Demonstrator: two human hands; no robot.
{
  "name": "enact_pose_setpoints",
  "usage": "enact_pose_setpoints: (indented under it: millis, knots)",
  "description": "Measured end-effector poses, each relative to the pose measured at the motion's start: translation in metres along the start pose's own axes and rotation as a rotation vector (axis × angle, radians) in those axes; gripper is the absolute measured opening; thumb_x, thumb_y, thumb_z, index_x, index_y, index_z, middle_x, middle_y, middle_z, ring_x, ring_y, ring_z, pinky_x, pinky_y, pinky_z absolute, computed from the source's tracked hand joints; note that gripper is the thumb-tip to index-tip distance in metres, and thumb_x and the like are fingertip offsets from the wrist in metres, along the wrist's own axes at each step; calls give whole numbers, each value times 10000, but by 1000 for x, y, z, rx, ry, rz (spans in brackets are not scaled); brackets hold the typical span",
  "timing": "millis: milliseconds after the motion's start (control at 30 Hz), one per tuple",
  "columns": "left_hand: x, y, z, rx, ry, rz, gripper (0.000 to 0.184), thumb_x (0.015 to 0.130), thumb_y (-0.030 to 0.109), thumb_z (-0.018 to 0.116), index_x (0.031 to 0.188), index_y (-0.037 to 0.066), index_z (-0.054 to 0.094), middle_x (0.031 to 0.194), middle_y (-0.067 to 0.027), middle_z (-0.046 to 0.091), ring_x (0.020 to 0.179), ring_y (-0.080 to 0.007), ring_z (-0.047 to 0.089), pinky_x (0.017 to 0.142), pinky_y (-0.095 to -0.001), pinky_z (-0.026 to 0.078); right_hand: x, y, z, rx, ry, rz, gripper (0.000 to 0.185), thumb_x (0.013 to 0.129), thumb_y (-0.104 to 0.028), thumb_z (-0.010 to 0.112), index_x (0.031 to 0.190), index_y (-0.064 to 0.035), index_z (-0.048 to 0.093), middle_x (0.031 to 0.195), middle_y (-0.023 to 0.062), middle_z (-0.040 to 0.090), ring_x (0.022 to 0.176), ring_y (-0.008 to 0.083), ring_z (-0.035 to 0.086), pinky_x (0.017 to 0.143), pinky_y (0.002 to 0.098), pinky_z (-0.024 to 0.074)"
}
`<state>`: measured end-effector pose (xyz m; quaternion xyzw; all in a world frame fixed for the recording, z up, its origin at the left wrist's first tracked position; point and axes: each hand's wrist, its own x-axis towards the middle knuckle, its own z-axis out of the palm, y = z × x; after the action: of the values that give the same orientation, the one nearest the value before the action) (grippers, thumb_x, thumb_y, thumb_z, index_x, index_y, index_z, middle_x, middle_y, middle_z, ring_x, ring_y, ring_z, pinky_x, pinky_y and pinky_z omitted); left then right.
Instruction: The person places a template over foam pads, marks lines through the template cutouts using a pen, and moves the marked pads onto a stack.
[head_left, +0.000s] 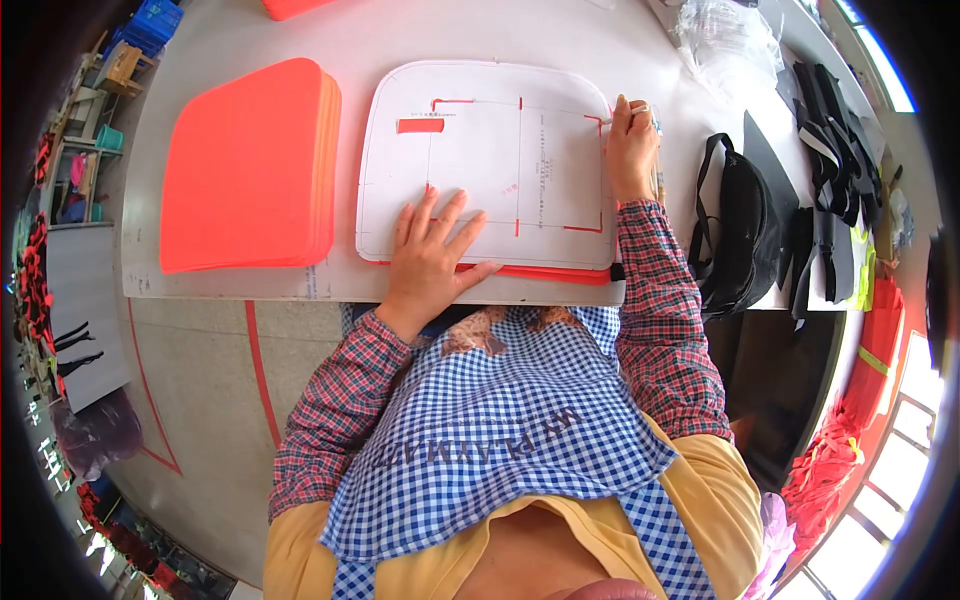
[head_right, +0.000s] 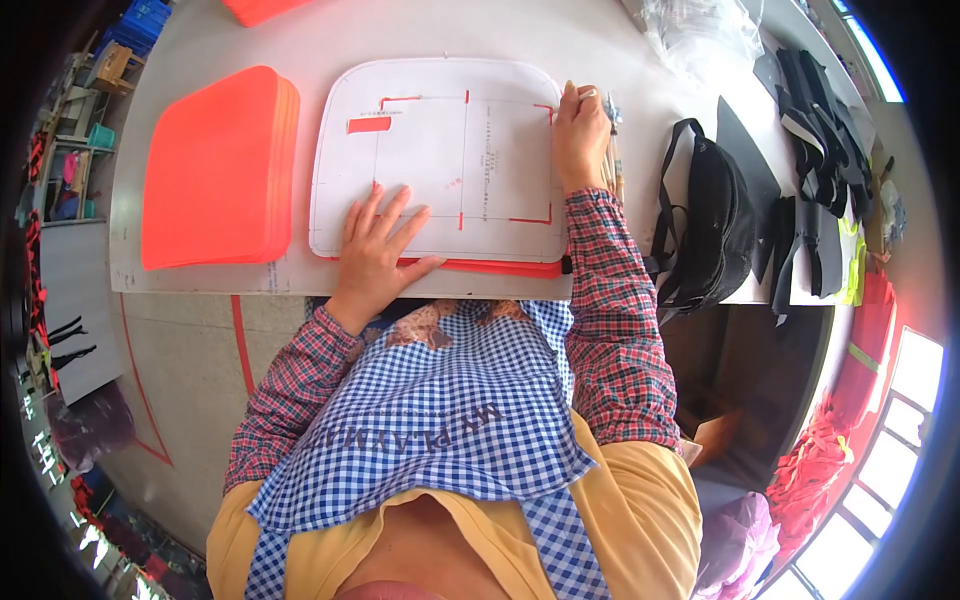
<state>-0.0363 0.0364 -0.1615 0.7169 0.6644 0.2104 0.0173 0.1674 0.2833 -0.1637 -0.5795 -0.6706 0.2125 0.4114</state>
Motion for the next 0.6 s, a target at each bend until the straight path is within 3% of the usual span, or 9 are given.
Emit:
enact_pose_setpoints:
  millis: [233, 400, 600]
  knots:
    - [1, 0, -1, -9, 7, 0, 574, 826, 561, 667, 1251, 175, 657, 1449, -83, 484, 1394, -350, 347, 1130, -539, 254, -4, -30, -8, 316, -80, 205, 324, 1013, -291, 509, 914, 8, 581, 691, 56, 584, 648, 110, 608, 514, 273, 523]
    - [1, -1, -2, -22, 4, 5, 569, 827, 554, 667, 1248, 172, 657, 1449, -87, 484, 1395, -351, 347, 1132, -537, 251, -6, -54, 28, 444, -253, 137, 351, 1008, -312, 522, 947, 24, 602, 732, 60, 607, 662, 102, 611, 534, 251, 527]
    - [0, -2, -2, -48, -6, 0, 570, 828, 534, 676, 1263, 168, 645, 1462, -88, 471, 1401, -352, 336, 1135, -539, 244, -5, -61, 49, 78, -338, 5, 359, 995, -377, 549, 970, -27, 626, 726, 46, 623, 619, 117, 592, 604, 291, 526]
